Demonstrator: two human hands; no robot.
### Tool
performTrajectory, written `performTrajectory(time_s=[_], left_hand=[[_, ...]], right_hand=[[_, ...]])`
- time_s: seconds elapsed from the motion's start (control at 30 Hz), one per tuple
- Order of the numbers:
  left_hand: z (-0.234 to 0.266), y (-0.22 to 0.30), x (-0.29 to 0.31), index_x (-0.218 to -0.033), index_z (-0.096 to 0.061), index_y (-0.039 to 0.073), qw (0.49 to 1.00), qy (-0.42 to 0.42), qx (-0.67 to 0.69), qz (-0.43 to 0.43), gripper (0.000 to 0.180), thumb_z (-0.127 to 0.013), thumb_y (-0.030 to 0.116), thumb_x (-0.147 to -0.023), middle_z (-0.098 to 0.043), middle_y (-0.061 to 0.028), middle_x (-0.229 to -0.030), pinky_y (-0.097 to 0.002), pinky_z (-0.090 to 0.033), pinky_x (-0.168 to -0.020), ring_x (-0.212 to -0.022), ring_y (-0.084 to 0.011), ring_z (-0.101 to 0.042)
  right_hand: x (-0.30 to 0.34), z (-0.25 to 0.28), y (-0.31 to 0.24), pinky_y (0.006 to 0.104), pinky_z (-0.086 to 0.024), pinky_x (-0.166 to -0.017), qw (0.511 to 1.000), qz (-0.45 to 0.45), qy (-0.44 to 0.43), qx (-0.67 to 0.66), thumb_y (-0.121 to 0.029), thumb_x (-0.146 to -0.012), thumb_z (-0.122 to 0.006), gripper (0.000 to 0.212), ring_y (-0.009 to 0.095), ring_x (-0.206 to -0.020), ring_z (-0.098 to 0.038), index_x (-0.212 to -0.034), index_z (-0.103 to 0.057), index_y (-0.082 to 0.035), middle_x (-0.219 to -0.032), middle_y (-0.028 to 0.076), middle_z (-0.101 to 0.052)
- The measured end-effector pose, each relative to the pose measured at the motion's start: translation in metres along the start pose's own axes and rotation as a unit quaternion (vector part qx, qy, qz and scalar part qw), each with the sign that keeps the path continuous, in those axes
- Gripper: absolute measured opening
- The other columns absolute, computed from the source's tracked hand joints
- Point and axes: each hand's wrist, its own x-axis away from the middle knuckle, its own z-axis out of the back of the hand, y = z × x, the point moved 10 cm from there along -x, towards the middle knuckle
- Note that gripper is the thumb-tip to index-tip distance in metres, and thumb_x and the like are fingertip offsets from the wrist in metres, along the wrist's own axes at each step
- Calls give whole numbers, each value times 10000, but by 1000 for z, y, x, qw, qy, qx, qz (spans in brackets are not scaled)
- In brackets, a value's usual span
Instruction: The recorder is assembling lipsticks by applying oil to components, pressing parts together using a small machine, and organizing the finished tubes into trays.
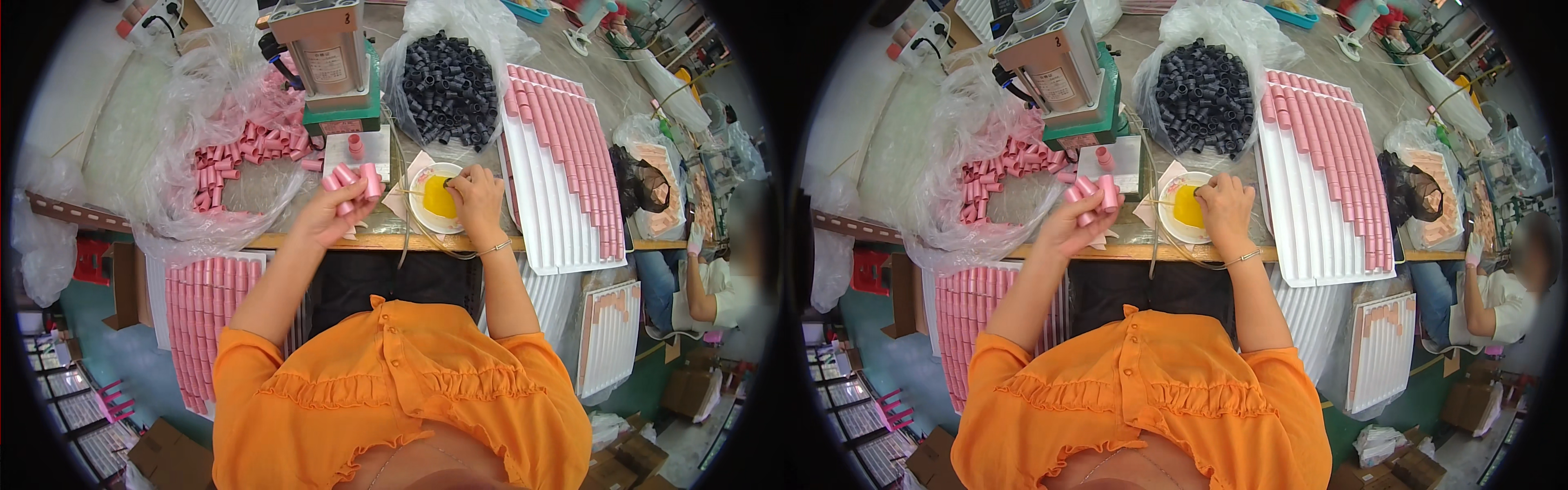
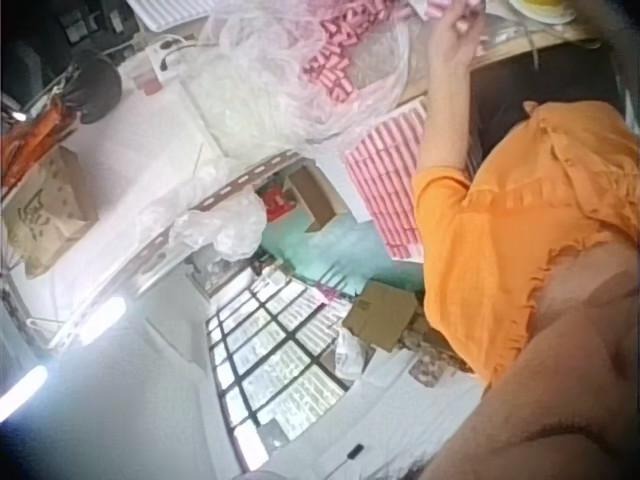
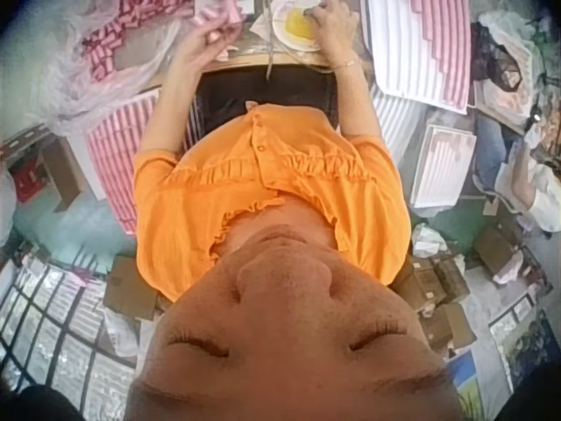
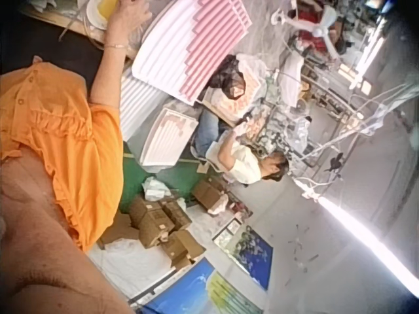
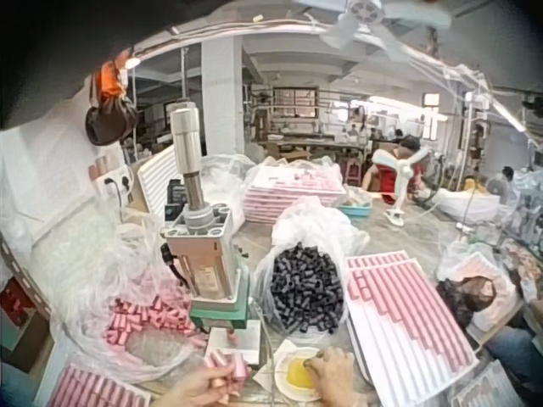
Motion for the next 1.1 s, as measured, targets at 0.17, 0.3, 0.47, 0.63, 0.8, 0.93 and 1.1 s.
performTrajectory(time_s=[0.17, 0.3, 0.47, 0.63, 0.8, 0.93, 1.1], left_hand=[[-17, -57, -7, -1033, -580, 122, 947, -12, 315, 65, 150, -660, 112, -906, -616, -67, -1051, -381, -481, -908, -1032, -199, -606], [-33, -75, -5, -959, -586, 129, 943, 59, 323, 55, 87, -658, 138, -912, -628, -29, -991, -433, -502, -872, -917, -187, -622], [-36, -87, -27, -836, -612, 125, 962, 3, 273, 12, 86, -669, 115, -900, -620, -24, -839, -416, -531, -861, -850, -163, -607], [-36, -89, -20, -971, -609, 107, 932, -24, 360, 41, 104, -674, 89, -892, -617, -40, -955, -393, -513, -891, -922, -167, -599], [-33, -73, -23, -1172, -515, 49, 964, 24, 265, 6, 284, -638, 54, -917, -607, -77, -1099, -321, -538, -830, -970, -154, -616], [-25, -51, -22, -1105, -514, 66, 980, 22, 162, -111, 230, -635, 30, -913, -571, -109, -1256, -246, -531, -768, -962, -127, -612], [-40, -16, -4, -1039, -466, 102, 954, 64, -44, -290, 254, -653, 13, -891, -528, -136, -1359, -209, -481, -713, -937, -97, -588]], right_hand=[[9, 16, 2, 377, -363, -766, 859, -171, 41, -481, -122, -718, -768, 130, 229, -871, -566, -823, -692, -108, -919, 41, -600], [9, 44, -40, 347, -402, -794, 881, -101, 113, -448, -58, -725, -748, 164, 248, -879, -586, -878, -695, -80, -969, 78, -624], [13, 64, -76, 377, -373, -774, 971, 29, 171, -166, -137, -715, -748, 175, 230, -889, -584, -877, -683, -127, -952, 37, -612], [21, 99, -10, 355, -434, -772, 967, -52, 181, -172, -198, -686, -811, 293, 235, -853, -613, -930, -694, -87, -961, 77, -652], [105, 159, 200, 461, -459, -805, 876, -381, 154, 254, -316, -734, -793, 330, 294, -973, -590, -946, -675, -92, -981, 103, -614], [134, 154, 266, 520, -438, -841, 829, -482, 13, 282, -405, -765, -760, 363, 292, -1026, -584, -979, -677, -124, -1015, 89, -607], [115, 175, 207, 478, -437, -774, 894, -333, 184, 236, -325, -804, -735, 228, 260, -947, -608, -881, -668, -121, -925, 68, -632]])
